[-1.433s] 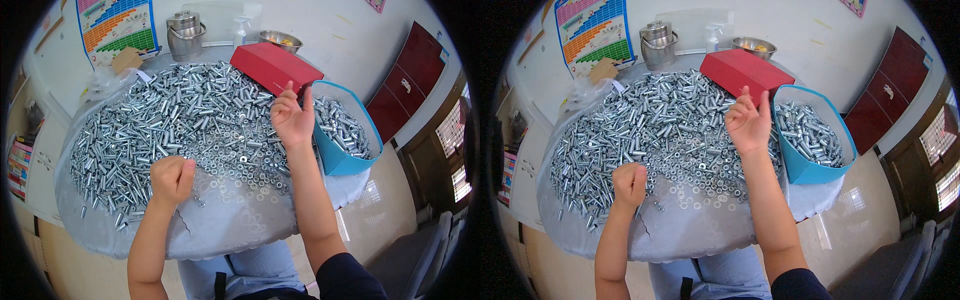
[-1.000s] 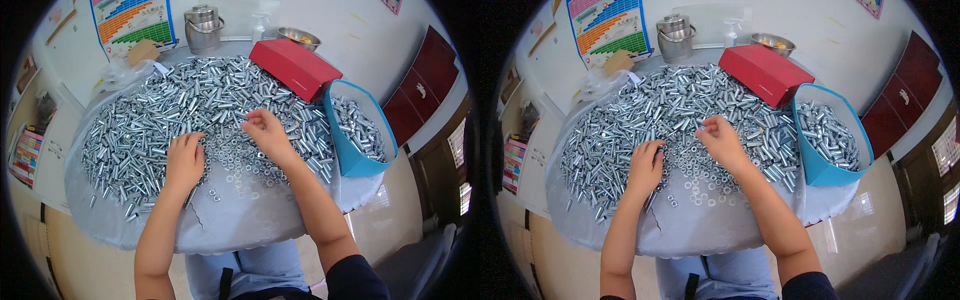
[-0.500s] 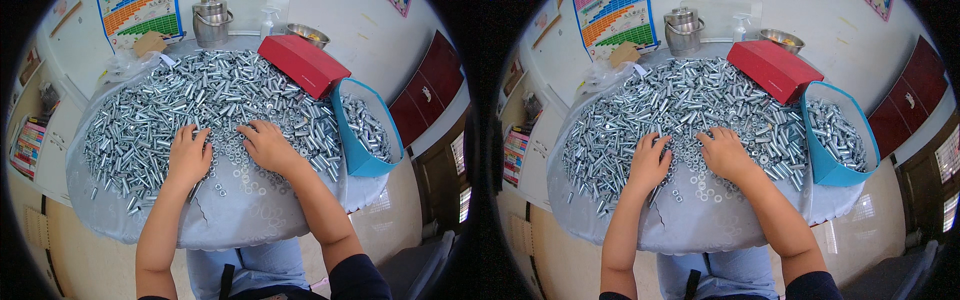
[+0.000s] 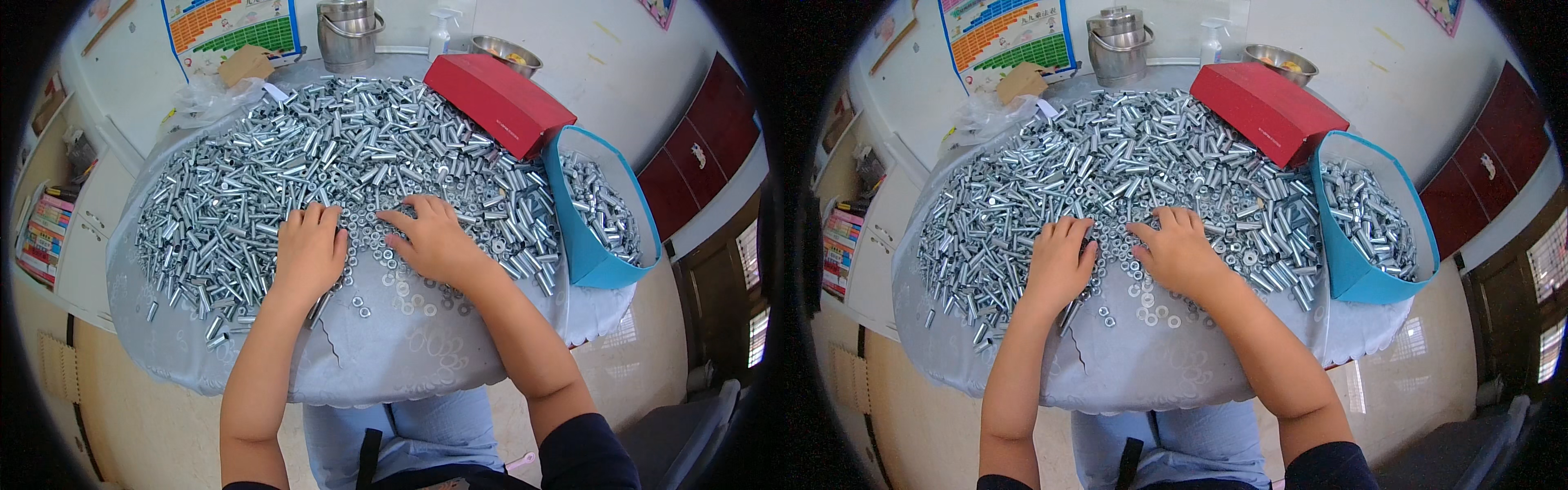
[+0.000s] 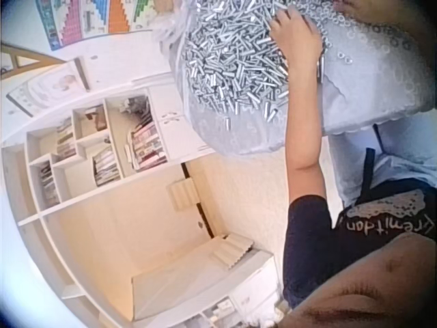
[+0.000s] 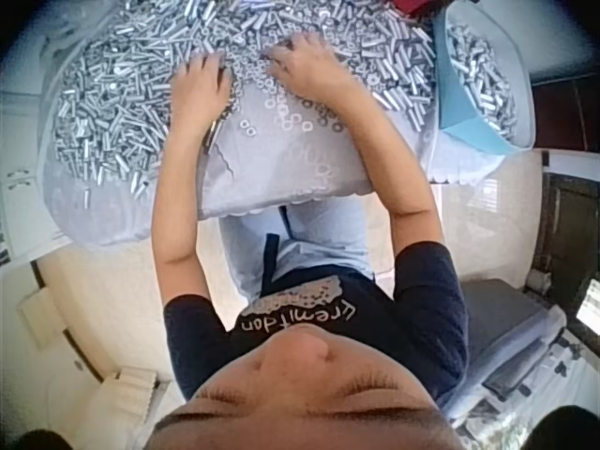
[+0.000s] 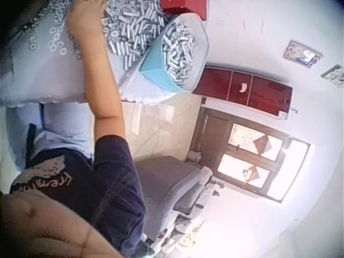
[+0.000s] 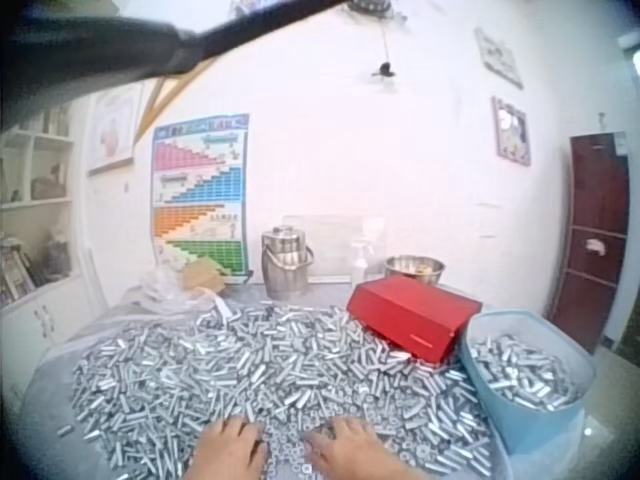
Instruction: The person sits at a table covered with a large pile of metal fasteners. They repeatedly pick up a cylindrical metal piece and a small washer, thread the washer onto the cylinder, and place the assembled unit into a blue container on the right.
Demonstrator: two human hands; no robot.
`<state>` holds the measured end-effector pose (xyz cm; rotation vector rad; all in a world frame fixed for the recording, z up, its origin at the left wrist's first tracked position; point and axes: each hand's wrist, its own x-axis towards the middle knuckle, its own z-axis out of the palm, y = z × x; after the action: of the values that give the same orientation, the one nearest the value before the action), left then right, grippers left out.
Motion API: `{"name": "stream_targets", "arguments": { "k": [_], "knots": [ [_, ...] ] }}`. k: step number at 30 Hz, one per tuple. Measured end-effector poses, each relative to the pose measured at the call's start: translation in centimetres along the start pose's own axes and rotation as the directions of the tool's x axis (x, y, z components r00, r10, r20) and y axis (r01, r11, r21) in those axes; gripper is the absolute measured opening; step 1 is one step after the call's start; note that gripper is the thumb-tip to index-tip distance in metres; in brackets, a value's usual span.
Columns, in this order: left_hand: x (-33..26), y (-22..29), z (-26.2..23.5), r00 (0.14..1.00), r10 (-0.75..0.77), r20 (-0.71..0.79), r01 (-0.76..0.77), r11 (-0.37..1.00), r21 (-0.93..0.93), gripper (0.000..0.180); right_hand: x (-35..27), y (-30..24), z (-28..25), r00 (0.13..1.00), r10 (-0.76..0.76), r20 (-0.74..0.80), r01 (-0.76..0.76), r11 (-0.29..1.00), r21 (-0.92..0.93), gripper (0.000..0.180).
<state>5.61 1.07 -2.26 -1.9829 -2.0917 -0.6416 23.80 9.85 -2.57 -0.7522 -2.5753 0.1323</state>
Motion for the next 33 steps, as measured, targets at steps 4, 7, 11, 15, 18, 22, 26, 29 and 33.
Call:
{"name": "stream_targets", "arguments": {
  "k": [4, 7, 11, 15, 18, 22, 26, 29, 33],
  "knots": [
    [-0.1, -0.1, 0.1, 1.0, 0.012, -0.009, -0.012, 1.0, 0.009, 0.028, 0.0, -0.3, 0.4, 1.0, 0.01, -0.005, -0.01, 1.0, 0.012, 0.036],
    [0.2, 0.2, -0.1, 0.998, 0.039, 0.041, -0.033, 0.987, -0.155, 0.026, 0.0, -0.1, 0.8, 1.0, 0.007, -0.029, -0.006, 0.999, 0.045, 0.037],
    [0.1, 0.5, 0.0, 0.996, 0.091, 0.012, -0.088, 0.981, -0.17, 0.023, 0.3, 0.0, 1.0, 0.998, 0.024, -0.049, -0.019, 0.994, 0.109, 0.032],
    [0.1, 0.5, 0.1, 0.999, 0.051, -0.012, -0.052, 0.97, -0.236, 0.022, 0.7, -0.1, 1.1, 0.997, 0.047, -0.066, -0.039, 0.992, 0.116, 0.025],
    [0.0, 0.5, 0.1, 1.0, 0.02, -0.022, -0.025, 0.965, -0.261, 0.021, 0.6, -0.4, 1.1, 0.997, 0.04, -0.068, -0.034, 0.996, 0.088, 0.023],
    [0.0, 0.5, -0.1, 0.996, 0.043, -0.072, -0.057, 0.976, -0.209, 0.023, 0.5, -0.8, 0.6, 0.999, 0.032, -0.026, -0.029, 0.994, 0.108, 0.023],
    [0.0, 0.3, 0.0, 0.993, 0.051, -0.103, -0.07, 0.978, -0.194, 0.022, 0.4, -0.8, 0.5, 0.999, -0.007, -0.042, 0.013, 0.991, 0.133, 0.021],
    [0.0, 0.5, -0.1, 0.995, 0.047, -0.092, -0.064, 0.98, -0.19, 0.02, 0.5, -0.3, 0.6, 0.992, -0.032, -0.121, 0.057, 0.976, 0.208, 0.017],
    [0.1, 0.5, -0.1, 0.998, 0.052, -0.038, -0.058, 0.981, -0.186, 0.019, 1.3, 0.0, 0.3, 0.968, 0.021, -0.251, 0.053, 0.958, 0.282, 0.013]
  ]
}}
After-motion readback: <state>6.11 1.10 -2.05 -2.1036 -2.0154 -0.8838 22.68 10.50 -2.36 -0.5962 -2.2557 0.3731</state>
